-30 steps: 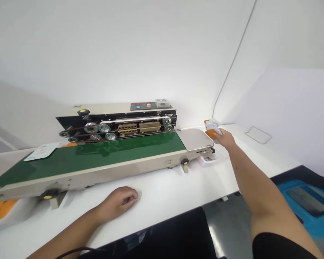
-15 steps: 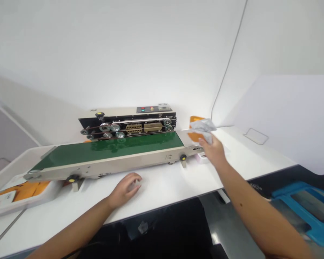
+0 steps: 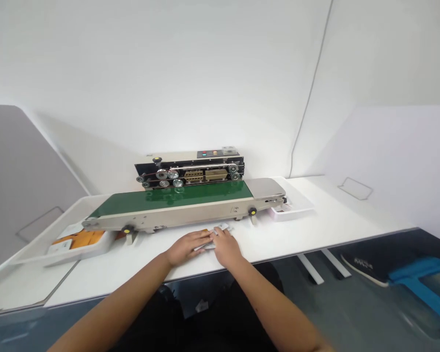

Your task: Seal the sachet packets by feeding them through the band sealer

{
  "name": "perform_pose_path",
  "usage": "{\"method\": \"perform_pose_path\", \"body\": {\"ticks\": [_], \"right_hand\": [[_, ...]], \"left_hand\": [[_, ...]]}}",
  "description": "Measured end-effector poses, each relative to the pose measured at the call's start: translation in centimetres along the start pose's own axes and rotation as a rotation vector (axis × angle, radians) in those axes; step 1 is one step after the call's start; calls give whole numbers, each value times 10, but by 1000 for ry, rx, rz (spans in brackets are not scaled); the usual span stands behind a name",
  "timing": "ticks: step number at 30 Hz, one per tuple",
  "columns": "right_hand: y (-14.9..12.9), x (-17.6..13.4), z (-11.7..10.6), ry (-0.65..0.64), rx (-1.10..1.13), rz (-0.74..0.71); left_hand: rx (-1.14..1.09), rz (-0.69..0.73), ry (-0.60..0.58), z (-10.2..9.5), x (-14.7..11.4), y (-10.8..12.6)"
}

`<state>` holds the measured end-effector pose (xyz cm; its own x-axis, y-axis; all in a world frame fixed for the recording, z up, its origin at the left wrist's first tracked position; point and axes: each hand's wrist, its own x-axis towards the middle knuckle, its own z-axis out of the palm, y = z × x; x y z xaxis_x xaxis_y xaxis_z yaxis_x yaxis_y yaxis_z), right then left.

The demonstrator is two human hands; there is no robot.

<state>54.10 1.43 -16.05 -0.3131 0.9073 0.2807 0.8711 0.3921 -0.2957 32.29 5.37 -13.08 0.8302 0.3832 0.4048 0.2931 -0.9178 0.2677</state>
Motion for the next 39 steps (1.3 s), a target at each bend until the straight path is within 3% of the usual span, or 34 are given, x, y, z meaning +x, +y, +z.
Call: {"method": "perform_pose_path", "body": {"ticks": [8,13,20,27,32,39], "right_hand": [[0,-9,1,27,82,18],[-3,-14,-3,64,62,21],[0,-14,0,64,42,54],[6,-20,6,168,143,82],[7,-23,5,237,141,69],[9,-19,2,251,171,38]], "left_hand": [[-105,-123,98,13,-7,-7],[-127,-131,10,7,-11,-6],[-29,-343,71,19,-12,-15],[-5,-326,153,19,-19,-26],[41,-266,148,20,-19,-29],[133,-463,173,21,-23,-26]]}}
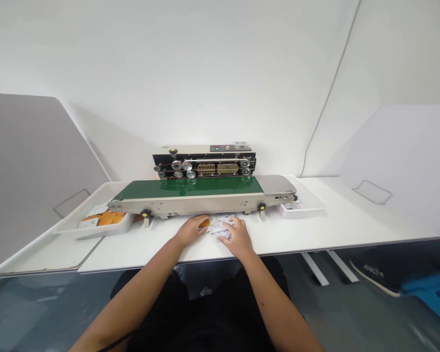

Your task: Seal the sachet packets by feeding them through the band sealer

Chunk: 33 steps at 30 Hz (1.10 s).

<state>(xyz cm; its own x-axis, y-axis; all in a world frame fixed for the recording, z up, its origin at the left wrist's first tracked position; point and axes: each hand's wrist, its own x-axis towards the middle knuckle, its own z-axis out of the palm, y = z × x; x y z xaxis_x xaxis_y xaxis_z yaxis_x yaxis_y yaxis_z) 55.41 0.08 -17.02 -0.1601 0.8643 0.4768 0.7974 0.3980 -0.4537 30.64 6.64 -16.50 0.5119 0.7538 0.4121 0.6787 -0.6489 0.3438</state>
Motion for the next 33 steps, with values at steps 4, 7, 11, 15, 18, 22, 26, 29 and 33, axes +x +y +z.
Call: {"method": "perform_pose_path", "body": {"ticks": [4,7,11,15,18,22,26,29,33], "right_hand": [[3,3,-2,-12,47,-5],[2,7,-3,20,93,-13],[-11,18,0,88,190,-54],[-29,33,17,65,362,34],[-34,40,31,-22,563,163],[-29,42,38,-44,786,192],[-22,39,34,-153,900,177],[-17,35,36,-132,921,260],[-10,33,44,-71,954,343]], "left_hand": [[-33,87,21,-1,2,-2],[-43,150,98,-7,4,4],[-141,97,175,-16,3,17],[-492,-46,162,-13,-2,19],[-815,-114,61,-9,-3,17],[-1099,-103,-16,-12,-1,17],[-1172,-158,-102,-16,0,18],[-1159,-219,-141,-14,-1,16],[-1149,-248,-171,-7,-1,11]]}}
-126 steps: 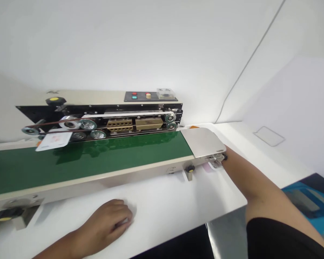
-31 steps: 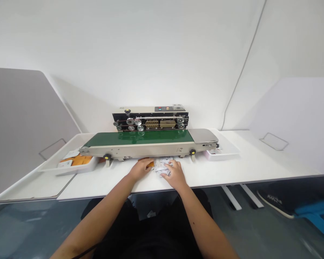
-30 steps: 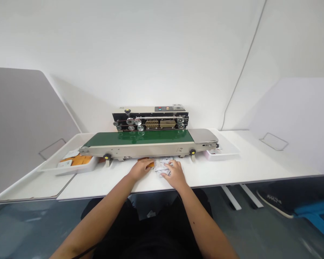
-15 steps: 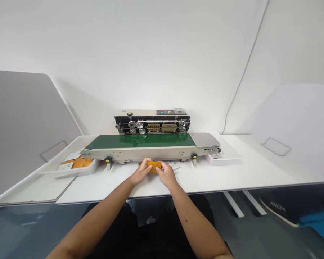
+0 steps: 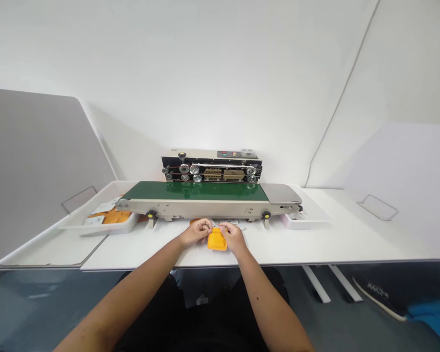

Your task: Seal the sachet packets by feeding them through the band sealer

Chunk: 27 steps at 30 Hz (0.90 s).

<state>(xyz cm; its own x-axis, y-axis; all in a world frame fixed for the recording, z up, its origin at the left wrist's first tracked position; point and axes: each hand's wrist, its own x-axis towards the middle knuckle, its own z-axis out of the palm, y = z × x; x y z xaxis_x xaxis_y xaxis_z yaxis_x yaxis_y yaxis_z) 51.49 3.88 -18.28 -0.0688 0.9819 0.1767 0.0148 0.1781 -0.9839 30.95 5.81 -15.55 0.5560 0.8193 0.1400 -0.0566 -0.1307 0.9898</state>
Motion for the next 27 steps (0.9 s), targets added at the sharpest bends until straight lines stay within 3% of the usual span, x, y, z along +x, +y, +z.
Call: {"method": "perform_pose_path", "body": {"ticks": [6,12,20,27], "right_hand": [[4,1,1,8,0,-51],[-3,-3,2,44,10,-47],[0,-4,2,49,5,-33],[-1,-7,1,50,112,-18]], "left_hand": [[-22,-32,-28,-3,3,-3],[-119,-64,75,-3,8,0],[-184,-30,51,-6,10,-3],[-209,-28,151,-10,10,-3]]}}
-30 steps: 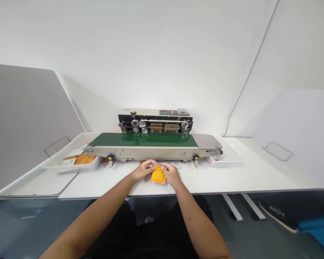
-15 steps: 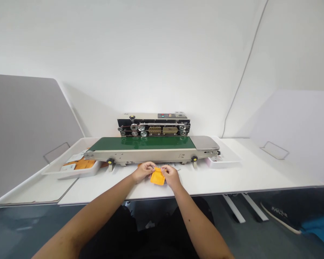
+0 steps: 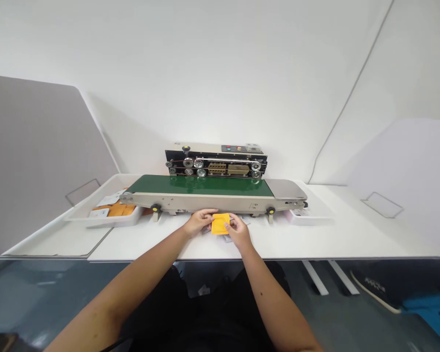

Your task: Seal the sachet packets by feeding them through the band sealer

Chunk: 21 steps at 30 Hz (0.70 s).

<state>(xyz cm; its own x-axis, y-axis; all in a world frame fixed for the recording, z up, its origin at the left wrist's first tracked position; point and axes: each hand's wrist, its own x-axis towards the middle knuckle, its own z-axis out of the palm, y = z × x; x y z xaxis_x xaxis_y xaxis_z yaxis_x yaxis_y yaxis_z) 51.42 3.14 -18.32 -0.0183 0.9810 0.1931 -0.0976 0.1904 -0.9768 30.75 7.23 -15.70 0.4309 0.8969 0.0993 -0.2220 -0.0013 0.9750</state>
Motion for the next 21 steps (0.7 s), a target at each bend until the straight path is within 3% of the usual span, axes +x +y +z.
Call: {"method": "perform_pose_path", "body": {"ticks": [4,8,11,15,18,21], "right_hand": [[-3,-6,5,-78,-36,21],[-27,-2,-4,-11,-131,13],[-64,24,-34,124,-133,-109],[-117,90,-93,480,22,-296],[-139,136,-127,618,32,-142],[-143,163,-139,622,-8,28]], "left_hand": [[-6,14,38,-1,0,2],[11,52,42,-3,-1,3],[19,70,32,-5,-1,3],[43,62,31,-6,-3,5],[59,56,20,-6,-5,6],[77,59,11,-6,-6,6]]}}
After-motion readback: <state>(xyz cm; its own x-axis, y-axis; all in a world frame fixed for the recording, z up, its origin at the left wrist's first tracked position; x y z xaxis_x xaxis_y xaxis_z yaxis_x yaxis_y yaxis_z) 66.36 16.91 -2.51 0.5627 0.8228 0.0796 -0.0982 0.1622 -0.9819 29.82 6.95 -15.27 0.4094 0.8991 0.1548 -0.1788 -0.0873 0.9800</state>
